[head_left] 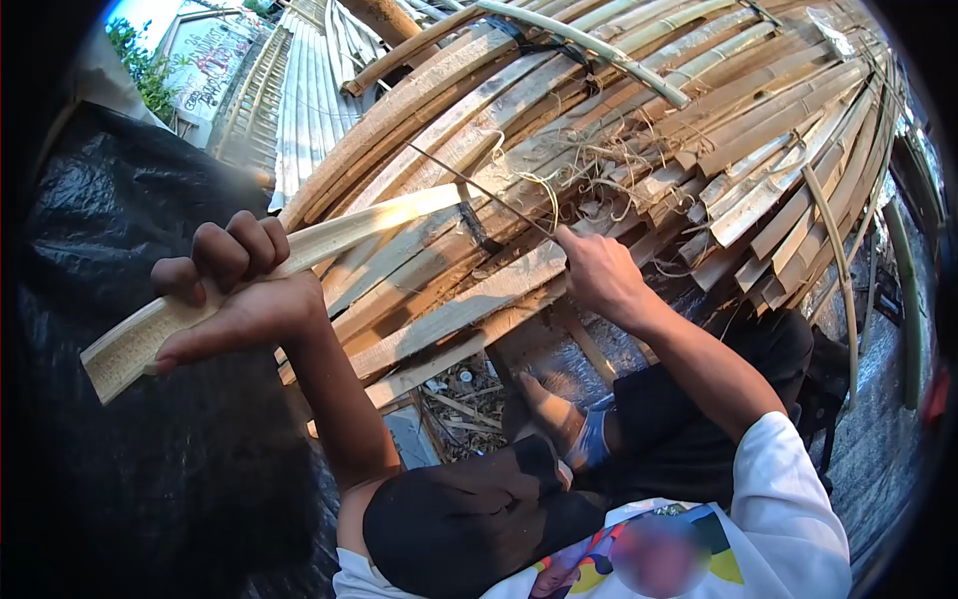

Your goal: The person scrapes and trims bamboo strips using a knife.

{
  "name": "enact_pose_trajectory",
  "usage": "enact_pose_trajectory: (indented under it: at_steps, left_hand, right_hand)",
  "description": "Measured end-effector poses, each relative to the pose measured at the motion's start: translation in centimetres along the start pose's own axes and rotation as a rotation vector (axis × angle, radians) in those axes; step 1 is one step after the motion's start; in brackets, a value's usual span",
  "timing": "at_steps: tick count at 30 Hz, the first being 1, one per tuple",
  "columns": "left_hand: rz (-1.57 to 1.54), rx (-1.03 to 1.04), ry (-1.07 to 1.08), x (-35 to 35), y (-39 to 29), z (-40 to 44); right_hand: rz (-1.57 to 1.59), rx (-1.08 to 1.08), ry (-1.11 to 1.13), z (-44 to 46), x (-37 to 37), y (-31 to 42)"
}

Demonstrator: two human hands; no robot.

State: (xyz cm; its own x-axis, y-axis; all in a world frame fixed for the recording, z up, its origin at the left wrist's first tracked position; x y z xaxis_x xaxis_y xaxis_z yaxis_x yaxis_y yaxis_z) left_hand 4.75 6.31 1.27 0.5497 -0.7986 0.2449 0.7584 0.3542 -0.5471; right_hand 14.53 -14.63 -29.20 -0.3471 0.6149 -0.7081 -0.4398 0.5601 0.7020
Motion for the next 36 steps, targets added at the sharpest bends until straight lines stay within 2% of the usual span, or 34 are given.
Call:
enact_pose_trajectory:
  at_steps: [2, 4, 7, 8, 12, 15, 19, 21, 23, 26, 27, 29, 31, 32, 35, 36]
  left_hand:
    - [0.016, 0.006, 0.005, 0.3, -0.1, 0.1]
    - [0.048, 0.011, 0.004, 0.1, -0.2, 0.1]
    - [0.064, 0.029, -0.017, -0.4, -0.4, -0.1]
    - [0.041, 0.018, -0.006, -0.7, -0.2, -0.1]
    - [-0.002, 0.003, -0.003, -1.2, 0.0, 0.2]
    - [0.035, -0.004, -0.046, -1.6, 0.1, 0.5]
    - [0.004, 0.004, -0.032, -3.5, 0.9, 1.9]
    - [-0.043, -0.083, -0.047, -4.9, 2.1, 2.6]
    - [-0.018, -0.112, -0.075, -5.7, 2.9, 3.3]
    - [-0.032, -0.150, -0.006, -5.5, 4.2, 4.7]
    - [-0.060, -0.153, 0.104, -4.8, 4.5, 5.2]
    - [0.044, -0.230, -0.142, -4.1, 5.0, 5.3]
    - [0.078, -0.322, -0.125, -3.2, 6.3, 6.3]
    - [-0.017, -0.301, 0.026, -2.9, 7.7, 7.6]
    - [-0.072, -0.299, 0.092, -2.4, 9.9, 9.5]
    - [0.088, -0.208, 0.031, -2.3, 9.5, 9.9]
  right_hand:
    - [0.075, -0.109, -0.105, 0.1, -2.4, 3.4]
    - [0.140, -0.138, -0.100, -0.5, -2.4, 5.0]
    - [0.089, -0.068, -0.081, 0.6, 1.0, 0.6]
    - [0.065, 0.049, -0.001, 1.2, 2.3, -2.2]
    - [-0.024, 0.061, 0.038, -1.1, 1.2, -2.2]
    - [0.060, 0.004, -0.118, -3.5, -0.2, -1.5]
    - [0.476, 0.230, 0.023, -9.4, 3.8, -5.5]
    - [0.486, 0.280, 0.025, -12.4, 5.5, -7.4]
    - [0.512, 0.223, -0.036, -13.5, 5.9, -7.5]
    - [0.580, 0.259, -0.029, -13.2, 6.3, -8.7]
    - [0.574, 0.238, -0.025, -12.9, 6.3, -8.8]
    - [0.671, 0.257, -0.003, -13.0, 6.6, -9.6]
    - [0.701, 0.253, -0.026, -13.3, 7.3, -11.1]
    - [0.725, 0.290, 0.043, -13.3, 7.6, -11.0]
    - [0.760, 0.357, 0.167, -13.4, 8.2, -10.6]
    - [0.757, 0.349, 0.129, -13.5, 8.6, -11.1]
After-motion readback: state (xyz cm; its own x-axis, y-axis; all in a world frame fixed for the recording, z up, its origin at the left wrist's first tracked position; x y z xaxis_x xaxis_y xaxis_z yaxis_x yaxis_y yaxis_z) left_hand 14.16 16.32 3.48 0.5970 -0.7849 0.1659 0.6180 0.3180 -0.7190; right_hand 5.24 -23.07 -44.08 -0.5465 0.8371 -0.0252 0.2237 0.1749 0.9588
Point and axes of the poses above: each hand's wrist, its own z-axis towards the middle knuckle, its own x-axis out of the palm, y = z × x, the point moved 10 cm from there along z, towards the middle knuckle, and after that the axes turned 4 degrees about z, right-handed, at the moved point
